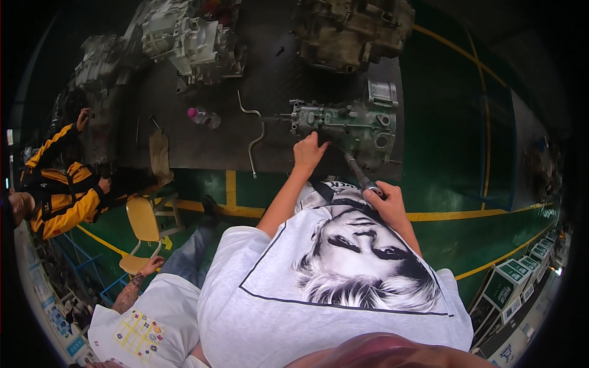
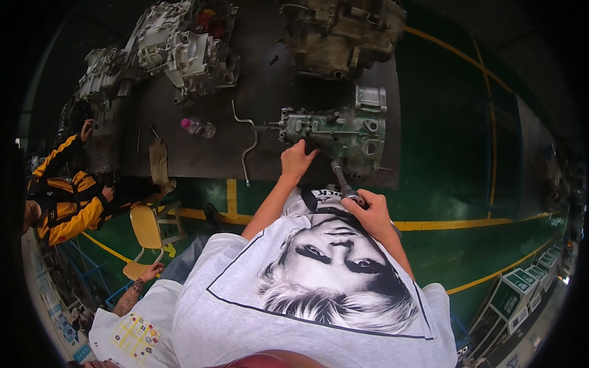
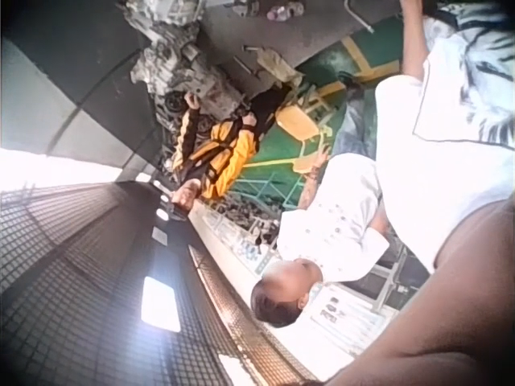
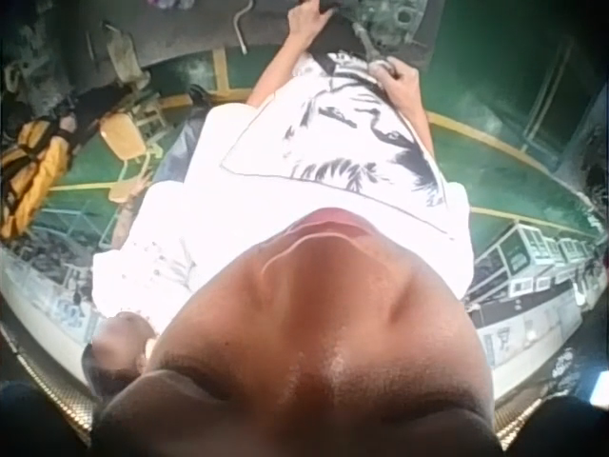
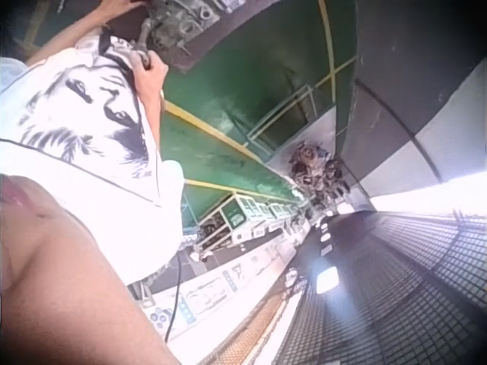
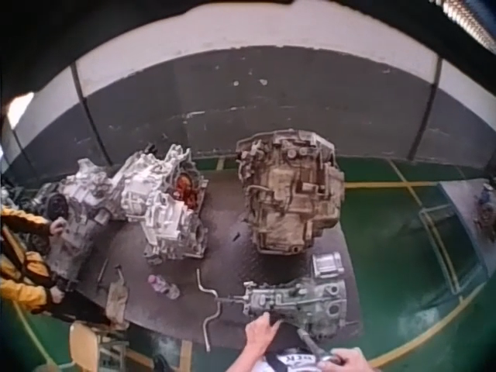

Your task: The person works on a mechanical engine component on a workbench. They use a socket wrench to loosen and remove bolts from the metal housing, handling the tool and the housing with both hands.

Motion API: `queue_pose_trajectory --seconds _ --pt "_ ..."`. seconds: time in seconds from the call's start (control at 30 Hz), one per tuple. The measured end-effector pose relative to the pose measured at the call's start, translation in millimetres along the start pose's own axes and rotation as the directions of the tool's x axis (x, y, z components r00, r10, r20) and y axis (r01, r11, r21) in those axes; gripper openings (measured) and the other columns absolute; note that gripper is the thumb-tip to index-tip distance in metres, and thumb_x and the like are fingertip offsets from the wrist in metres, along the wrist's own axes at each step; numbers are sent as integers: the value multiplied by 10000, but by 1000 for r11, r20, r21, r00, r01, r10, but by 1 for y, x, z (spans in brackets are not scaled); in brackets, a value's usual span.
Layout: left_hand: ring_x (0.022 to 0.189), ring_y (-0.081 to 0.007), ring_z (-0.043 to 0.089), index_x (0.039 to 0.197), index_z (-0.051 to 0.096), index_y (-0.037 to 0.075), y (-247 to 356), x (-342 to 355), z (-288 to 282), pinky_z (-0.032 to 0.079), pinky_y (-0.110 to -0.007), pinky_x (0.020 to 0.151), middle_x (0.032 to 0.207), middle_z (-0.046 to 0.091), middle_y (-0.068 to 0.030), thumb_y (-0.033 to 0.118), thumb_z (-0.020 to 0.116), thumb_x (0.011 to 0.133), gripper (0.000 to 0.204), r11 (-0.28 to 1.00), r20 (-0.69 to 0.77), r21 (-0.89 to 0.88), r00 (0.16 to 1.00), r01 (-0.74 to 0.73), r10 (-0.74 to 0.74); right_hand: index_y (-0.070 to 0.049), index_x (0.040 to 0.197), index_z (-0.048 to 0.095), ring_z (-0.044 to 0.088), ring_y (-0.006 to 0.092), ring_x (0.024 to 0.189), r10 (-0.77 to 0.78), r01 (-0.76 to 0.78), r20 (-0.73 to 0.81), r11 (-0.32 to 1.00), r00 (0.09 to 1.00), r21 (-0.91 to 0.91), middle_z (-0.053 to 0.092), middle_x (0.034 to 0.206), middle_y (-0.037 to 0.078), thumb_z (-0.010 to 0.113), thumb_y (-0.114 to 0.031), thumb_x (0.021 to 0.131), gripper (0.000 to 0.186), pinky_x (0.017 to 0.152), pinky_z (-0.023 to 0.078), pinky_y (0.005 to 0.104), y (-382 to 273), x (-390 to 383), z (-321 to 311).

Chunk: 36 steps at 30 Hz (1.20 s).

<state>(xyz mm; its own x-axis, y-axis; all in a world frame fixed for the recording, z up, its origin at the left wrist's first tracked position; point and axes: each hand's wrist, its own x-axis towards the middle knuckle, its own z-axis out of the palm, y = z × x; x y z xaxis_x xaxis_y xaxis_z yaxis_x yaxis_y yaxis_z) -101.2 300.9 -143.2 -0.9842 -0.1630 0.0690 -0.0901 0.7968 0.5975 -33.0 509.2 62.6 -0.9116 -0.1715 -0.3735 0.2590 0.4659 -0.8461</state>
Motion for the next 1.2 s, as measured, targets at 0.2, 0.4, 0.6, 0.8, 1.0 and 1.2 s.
queue_pose_trajectory --seconds 0.2,0.4,0.6,0.8,1.0,1.2 --pt "655 -357 633 751 534 54 -11 1 -37 495 -469 559 700 629 -162 346 681 757 327 1000 67 -9 998 -1 2 16 653 450 286 88 555 -17 18 23 999 1000 -31 303 552 25 727 -256 781 409 468 247 306 -13 1 6" --pt "682 -369 629 750 562 50 14 -2 8 484 -481 615 708 614 -172 316 702 720 302 998 -33 -57 999 -22 20 5 626 414 311 63 529 5 -5 -20 1000 1000 -10 336 519 9 672 -193 784 361 456 246 296 4 -3 3" --pt "678 -371 632 750 574 20 -3 -22 20 506 -476 611 686 624 -182 313 681 726 312 999 85 -14 996 -28 29 5 651 462 337 44 542 3 -4 55 1000 998 16 387 550 -38 655 -168 810 304 470 244 266 23 6 -2" --pt "688 -359 639 742 596 15 12 0 32 507 -464 628 704 634 -178 235 682 702 240 1000 24 4 1000 -6 6 10 673 489 338 40 559 -55 44 112 994 992 95 404 582 -48 651 -154 828 278 482 249 255 34 19 -2" --pt "686 -363 642 747 593 14 -9 -2 39 509 -471 617 685 634 -178 201 697 664 230 998 -16 56 999 -27 28 8 678 502 346 35 551 -57 41 129 991 990 126 417 585 -50 647 -148 839 267 478 249 243 41 21 -2" --pt "681 -364 645 648 654 25 12 3 35 521 -456 630 674 639 -181 319 741 607 309 999 90 23 995 -38 35 -9 679 521 353 35 505 -55 29 159 986 986 166 436 566 -51 644 -165 867 274 458 240 235 44 26 -1"
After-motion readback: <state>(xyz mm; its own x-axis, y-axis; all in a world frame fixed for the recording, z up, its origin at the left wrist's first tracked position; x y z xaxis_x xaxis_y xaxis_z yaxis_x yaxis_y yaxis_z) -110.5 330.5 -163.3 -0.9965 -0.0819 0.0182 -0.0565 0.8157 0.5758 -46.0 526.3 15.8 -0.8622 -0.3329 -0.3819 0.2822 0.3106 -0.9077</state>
